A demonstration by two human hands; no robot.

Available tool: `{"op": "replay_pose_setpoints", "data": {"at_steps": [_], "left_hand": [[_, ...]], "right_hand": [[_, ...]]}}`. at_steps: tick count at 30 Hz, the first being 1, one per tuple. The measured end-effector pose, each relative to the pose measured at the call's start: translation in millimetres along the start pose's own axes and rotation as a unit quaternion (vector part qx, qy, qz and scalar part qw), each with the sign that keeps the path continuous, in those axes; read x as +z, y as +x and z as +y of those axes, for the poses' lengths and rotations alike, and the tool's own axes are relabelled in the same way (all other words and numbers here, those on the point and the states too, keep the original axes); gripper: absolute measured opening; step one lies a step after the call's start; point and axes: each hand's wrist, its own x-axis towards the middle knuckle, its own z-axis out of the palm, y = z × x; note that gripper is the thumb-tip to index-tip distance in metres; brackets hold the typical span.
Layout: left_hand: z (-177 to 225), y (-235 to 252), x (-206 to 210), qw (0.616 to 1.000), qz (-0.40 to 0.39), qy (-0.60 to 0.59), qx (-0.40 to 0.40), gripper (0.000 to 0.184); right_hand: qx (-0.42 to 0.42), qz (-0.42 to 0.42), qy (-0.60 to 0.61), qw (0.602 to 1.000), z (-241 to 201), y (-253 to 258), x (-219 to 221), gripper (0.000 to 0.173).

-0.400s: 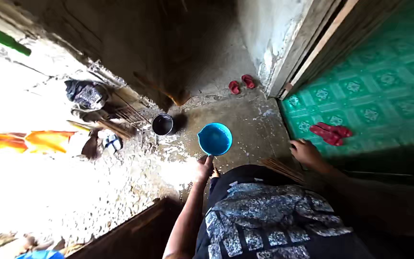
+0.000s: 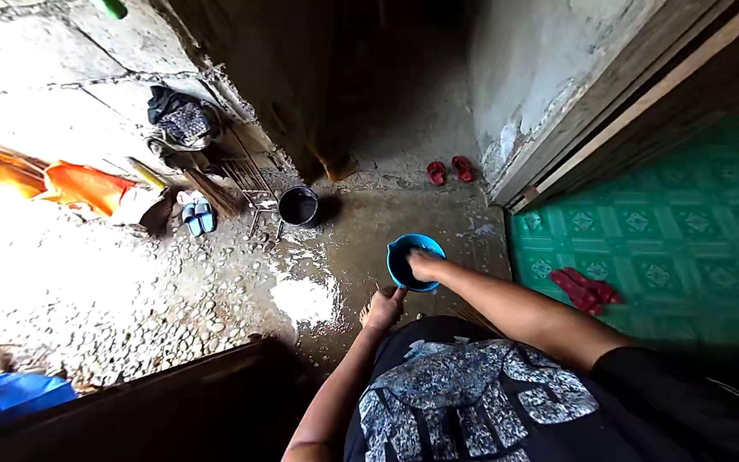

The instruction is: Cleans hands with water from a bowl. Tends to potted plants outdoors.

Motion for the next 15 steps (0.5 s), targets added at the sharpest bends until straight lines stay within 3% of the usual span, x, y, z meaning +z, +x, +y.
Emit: {"op": "replay_pose_setpoints", "data": {"at_steps": [4, 9, 15], "left_hand": [[-13, -1, 3, 0.999, 0.01, -0.042, -0.003, 0.04], [-18, -3, -1, 0.999, 0.003, -0.05, -0.009, 0.04], [-15, -3, -6, 0.999, -0.003, -0.045, -0.003, 0.041]], "right_hand": [[0.037, -0.053, -0.072, 0.995, -12, -1, 9, 0.054], [0.04, -0.175, -0.156, 0.971, -24, -1, 10, 0.031], [0.025, -0.181, -0.062, 0.981, -26, 8, 1, 0.023]]}}
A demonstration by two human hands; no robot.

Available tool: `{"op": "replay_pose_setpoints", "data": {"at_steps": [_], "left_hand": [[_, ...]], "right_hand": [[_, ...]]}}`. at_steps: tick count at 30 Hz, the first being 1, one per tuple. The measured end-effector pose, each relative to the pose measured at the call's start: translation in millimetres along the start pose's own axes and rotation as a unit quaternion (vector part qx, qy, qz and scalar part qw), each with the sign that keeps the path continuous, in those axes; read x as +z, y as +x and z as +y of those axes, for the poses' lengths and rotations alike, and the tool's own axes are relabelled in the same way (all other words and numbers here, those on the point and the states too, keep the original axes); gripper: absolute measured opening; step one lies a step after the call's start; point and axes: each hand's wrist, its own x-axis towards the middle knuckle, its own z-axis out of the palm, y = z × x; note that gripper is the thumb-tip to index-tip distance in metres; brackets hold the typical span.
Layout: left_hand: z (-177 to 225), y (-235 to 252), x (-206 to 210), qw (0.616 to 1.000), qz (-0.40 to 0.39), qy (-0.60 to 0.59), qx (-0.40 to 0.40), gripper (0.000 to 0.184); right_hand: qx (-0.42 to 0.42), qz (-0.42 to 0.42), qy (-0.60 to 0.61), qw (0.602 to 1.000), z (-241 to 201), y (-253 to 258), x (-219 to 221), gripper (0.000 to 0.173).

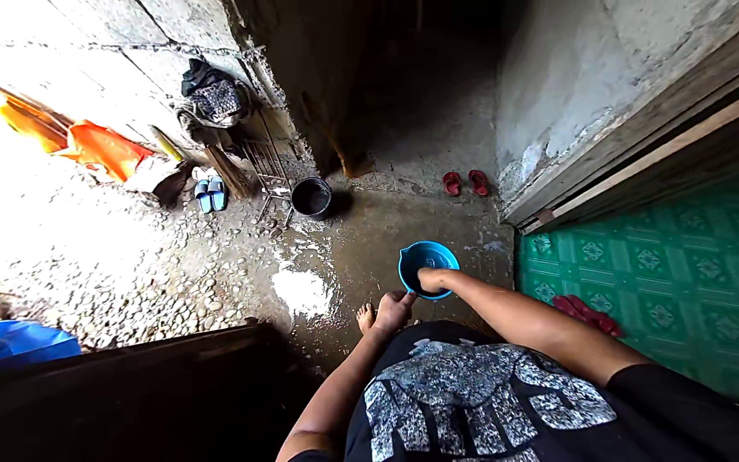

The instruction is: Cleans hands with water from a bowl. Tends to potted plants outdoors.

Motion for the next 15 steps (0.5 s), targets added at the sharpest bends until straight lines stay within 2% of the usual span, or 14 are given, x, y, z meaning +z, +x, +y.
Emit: {"op": "replay_pose_setpoints", "data": {"at_steps": [3, 5, 8, 10, 15], "left_hand": [[5, -2, -4, 1.0, -0.004, 0.026, 0.006, 0.042], [9, -2, -6, 0.999, -0.002, 0.036, 0.014, 0.041], [8, -1, -6, 0.999, 0.004, 0.038, 0.022, 0.041], [8, 0, -6, 0.999, 0.007, 0.033, 0.021, 0.041], [8, -2, -4, 0.999, 0.0, 0.046, 0.019, 0.042]], "right_hand": [[0.04, 0.036, 0.068, 0.996, -5, -11, -2, 0.025], [0.069, 0.088, 0.064, 0.992, -12, -22, -5, 0.029], [0.044, 0.15, 0.076, 0.985, -8, -18, -4, 0.037], [0.024, 0.144, 0.062, 0.987, -3, -11, -2, 0.039], [0.044, 0.061, 0.021, 0.997, -7, -15, 1, 0.028]]}}
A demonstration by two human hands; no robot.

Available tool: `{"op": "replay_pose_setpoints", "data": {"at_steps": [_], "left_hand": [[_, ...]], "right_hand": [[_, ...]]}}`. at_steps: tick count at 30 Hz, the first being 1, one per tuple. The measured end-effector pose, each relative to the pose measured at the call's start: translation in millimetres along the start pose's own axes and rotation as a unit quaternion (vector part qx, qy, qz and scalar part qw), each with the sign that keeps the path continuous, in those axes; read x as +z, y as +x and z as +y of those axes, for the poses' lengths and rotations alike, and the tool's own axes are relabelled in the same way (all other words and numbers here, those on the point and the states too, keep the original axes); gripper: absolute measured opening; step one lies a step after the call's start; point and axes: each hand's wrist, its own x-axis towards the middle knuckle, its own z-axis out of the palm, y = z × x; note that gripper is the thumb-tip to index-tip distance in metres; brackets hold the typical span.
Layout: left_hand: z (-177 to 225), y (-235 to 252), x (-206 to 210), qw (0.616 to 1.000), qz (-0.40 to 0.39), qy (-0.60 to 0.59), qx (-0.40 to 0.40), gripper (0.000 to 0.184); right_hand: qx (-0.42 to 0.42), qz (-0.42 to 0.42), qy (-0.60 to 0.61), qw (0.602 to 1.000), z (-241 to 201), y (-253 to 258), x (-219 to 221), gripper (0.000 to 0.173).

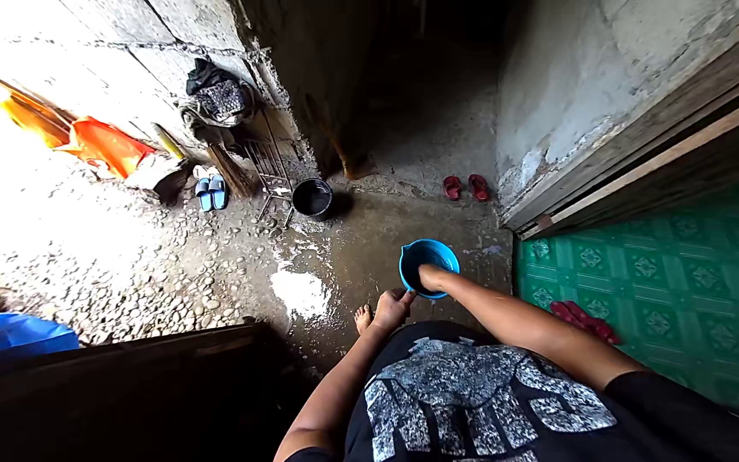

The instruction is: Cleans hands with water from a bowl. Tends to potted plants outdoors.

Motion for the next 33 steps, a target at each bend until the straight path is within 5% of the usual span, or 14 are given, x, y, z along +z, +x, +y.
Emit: {"op": "replay_pose_setpoints", "data": {"at_steps": [6, 12, 19, 24, 27, 30, 33], "left_hand": [[-4, -2, -1, 1.0, 0.002, 0.001, 0.009, 0.043], [-4, -3, -1, 1.0, 0.009, -0.005, 0.019, 0.041], [-4, -6, -2, 0.999, 0.02, -0.031, 0.022, 0.041], [1, -6, -2, 0.998, 0.024, -0.048, 0.018, 0.039], [-4, -7, -1, 0.998, 0.023, -0.052, 0.015, 0.039], [-5, -8, -2, 0.999, 0.019, -0.045, 0.012, 0.039], [-5, -9, -1, 0.999, 0.02, -0.049, 0.007, 0.039]], "right_hand": [[-0.027, 0.107, 0.097, 0.989, 0, 6, -3, 0.035], [-0.034, 0.026, 0.049, 0.998, -7, -4, -5, 0.026], [-0.098, 0.188, 0.011, 0.977, 0, 9, -12, 0.035], [0.004, 0.046, -0.062, 0.997, -12, -10, -10, 0.035], [-0.064, -0.034, -0.013, 0.997, -21, -8, -14, 0.025], [-0.137, 0.089, 0.142, 0.976, -17, 5, -17, 0.022], [-0.135, 0.218, 0.066, 0.964, -7, 12, -21, 0.025]]}}
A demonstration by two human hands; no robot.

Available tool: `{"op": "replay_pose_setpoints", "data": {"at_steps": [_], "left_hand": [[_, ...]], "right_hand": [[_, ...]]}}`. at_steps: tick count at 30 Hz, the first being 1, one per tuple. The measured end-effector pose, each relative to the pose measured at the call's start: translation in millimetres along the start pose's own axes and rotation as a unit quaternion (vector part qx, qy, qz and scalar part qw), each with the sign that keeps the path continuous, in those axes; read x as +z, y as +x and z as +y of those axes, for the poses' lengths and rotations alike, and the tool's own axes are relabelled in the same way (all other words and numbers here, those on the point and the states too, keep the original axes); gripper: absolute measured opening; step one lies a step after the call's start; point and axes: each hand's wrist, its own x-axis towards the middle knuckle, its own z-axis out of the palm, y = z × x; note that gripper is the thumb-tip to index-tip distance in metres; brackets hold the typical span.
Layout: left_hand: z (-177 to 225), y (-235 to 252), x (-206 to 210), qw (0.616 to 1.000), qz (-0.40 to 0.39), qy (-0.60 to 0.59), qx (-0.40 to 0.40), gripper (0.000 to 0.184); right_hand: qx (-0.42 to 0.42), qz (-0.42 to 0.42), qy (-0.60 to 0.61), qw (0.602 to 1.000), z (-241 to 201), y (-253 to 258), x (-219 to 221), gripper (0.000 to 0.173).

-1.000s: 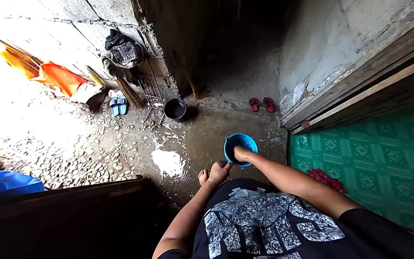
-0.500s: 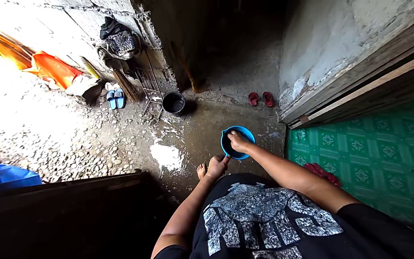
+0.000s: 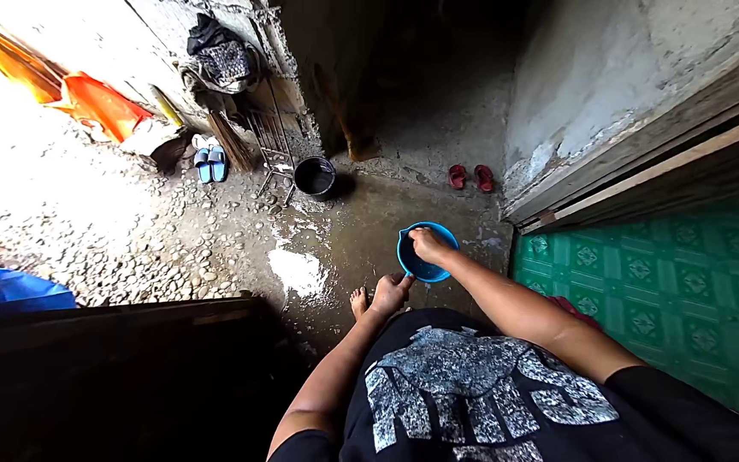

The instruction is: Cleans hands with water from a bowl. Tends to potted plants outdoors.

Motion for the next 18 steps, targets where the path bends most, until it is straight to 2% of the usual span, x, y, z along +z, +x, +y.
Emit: {"op": "replay_pose_setpoints", "data": {"at_steps": [2, 4, 6, 7, 9, 11, 14, 16, 18], "left_hand": [[0, 0, -1, 1.0, 0.006, -0.005, -0.003, 0.039], [0, 0, -2, 1.0, 0.008, -0.005, -0.004, 0.04], [0, -2, -1, 1.0, 0.005, -0.005, -0.006, 0.04], [-1, -3, -1, 1.0, 0.004, -0.006, -0.007, 0.04], [-3, -3, -2, 1.0, 0.005, -0.007, -0.006, 0.039], [-4, -2, -3, 1.0, 0.007, -0.007, -0.003, 0.038], [-4, -2, -2, 1.0, 0.011, -0.013, -0.003, 0.039], [-4, -2, -2, 1.0, 0.013, -0.018, -0.003, 0.039], [-1, -1, -2, 1.0, 0.015, -0.02, -0.004, 0.038]], "right_hand": [[0.023, -0.06, -0.095, 0.993, 7, -3, 0, 0.028], [0.075, -0.168, -0.142, 0.973, 0, -11, -2, 0.028], [0.082, -0.247, -0.137, 0.956, -12, -13, -2, 0.026], [0.071, -0.256, -0.101, 0.959, -12, -11, 1, 0.028], [0.067, -0.207, 0.013, 0.976, -8, -4, 10, 0.029], [0.067, -0.113, 0.084, 0.988, -3, 5, 14, 0.024], [0.057, -0.016, 0.037, 0.998, 6, 11, 4, 0.025], [0.05, -0.023, -0.034, 0.998, 12, 10, 1, 0.02], [0.06, -0.09, -0.082, 0.991, 13, 3, 2, 0.03]]}}
